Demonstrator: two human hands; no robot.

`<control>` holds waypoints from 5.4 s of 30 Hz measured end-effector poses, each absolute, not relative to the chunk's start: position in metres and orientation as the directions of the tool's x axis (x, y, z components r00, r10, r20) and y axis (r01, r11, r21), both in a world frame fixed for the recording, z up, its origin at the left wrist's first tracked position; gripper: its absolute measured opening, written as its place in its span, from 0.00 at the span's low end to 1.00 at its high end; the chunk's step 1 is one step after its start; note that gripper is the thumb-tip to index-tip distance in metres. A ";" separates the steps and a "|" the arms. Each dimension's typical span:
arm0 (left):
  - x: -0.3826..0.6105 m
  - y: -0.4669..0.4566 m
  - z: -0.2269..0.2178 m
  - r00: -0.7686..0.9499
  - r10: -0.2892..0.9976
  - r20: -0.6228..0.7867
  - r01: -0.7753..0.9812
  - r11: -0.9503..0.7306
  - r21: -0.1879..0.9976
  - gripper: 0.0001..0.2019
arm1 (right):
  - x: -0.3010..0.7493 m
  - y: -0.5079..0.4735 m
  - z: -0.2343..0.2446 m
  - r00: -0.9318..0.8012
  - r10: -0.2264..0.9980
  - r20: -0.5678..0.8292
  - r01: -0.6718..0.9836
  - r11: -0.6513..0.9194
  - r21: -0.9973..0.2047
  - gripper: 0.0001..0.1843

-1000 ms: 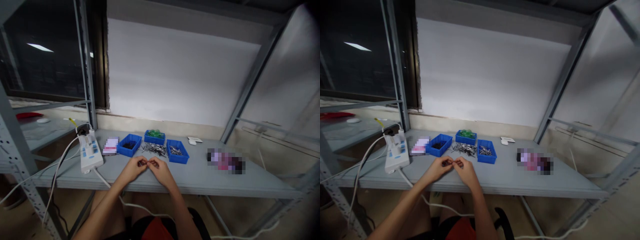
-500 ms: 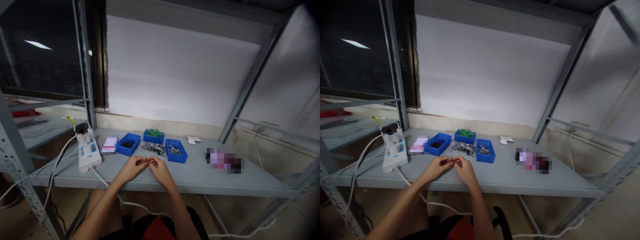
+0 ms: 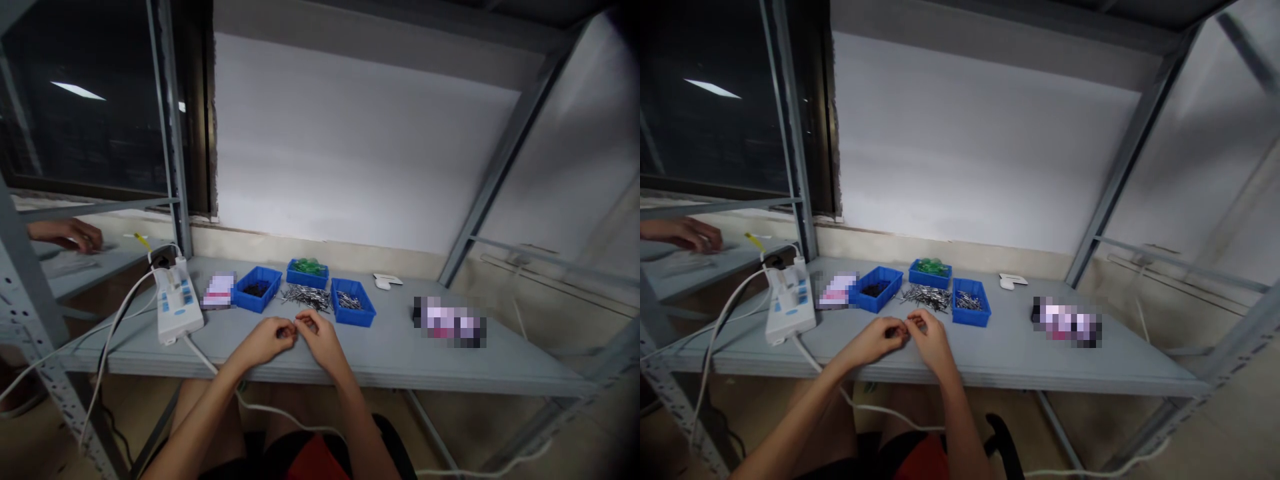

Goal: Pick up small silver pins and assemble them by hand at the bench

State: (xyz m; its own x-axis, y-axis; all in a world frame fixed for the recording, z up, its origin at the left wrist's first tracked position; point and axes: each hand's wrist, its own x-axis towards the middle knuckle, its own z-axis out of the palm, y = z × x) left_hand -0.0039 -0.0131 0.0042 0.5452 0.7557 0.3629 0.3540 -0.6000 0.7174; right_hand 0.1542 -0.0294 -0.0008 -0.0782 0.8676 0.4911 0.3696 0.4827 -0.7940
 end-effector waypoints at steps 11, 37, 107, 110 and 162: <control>-0.005 -0.005 0.001 0.350 0.818 0.457 0.322 -0.563 0.761 0.11 | 0.157 -0.024 -0.005 -0.020 0.883 0.469 0.399 0.437 -0.806 0.07; -0.006 -0.013 0.008 0.380 0.764 0.520 0.297 -0.634 0.714 0.10 | 0.153 -0.031 -0.004 -0.256 0.843 0.473 0.450 0.537 -0.714 0.07; 0.014 0.070 0.071 0.795 0.596 -0.115 0.551 -0.629 0.549 0.21 | 0.154 -0.026 -0.005 -0.053 0.909 0.414 0.470 0.388 -0.792 0.09; 0.034 0.085 0.073 0.768 0.640 0.006 0.587 -0.708 0.391 0.18 | 0.156 -0.022 -0.007 0.072 0.917 0.393 0.498 0.309 -0.810 0.11; 0.067 0.065 0.063 0.890 0.383 0.246 0.449 -0.828 -0.336 0.08 | 0.153 -0.025 -0.010 -0.014 0.903 0.430 0.539 0.368 -0.757 0.08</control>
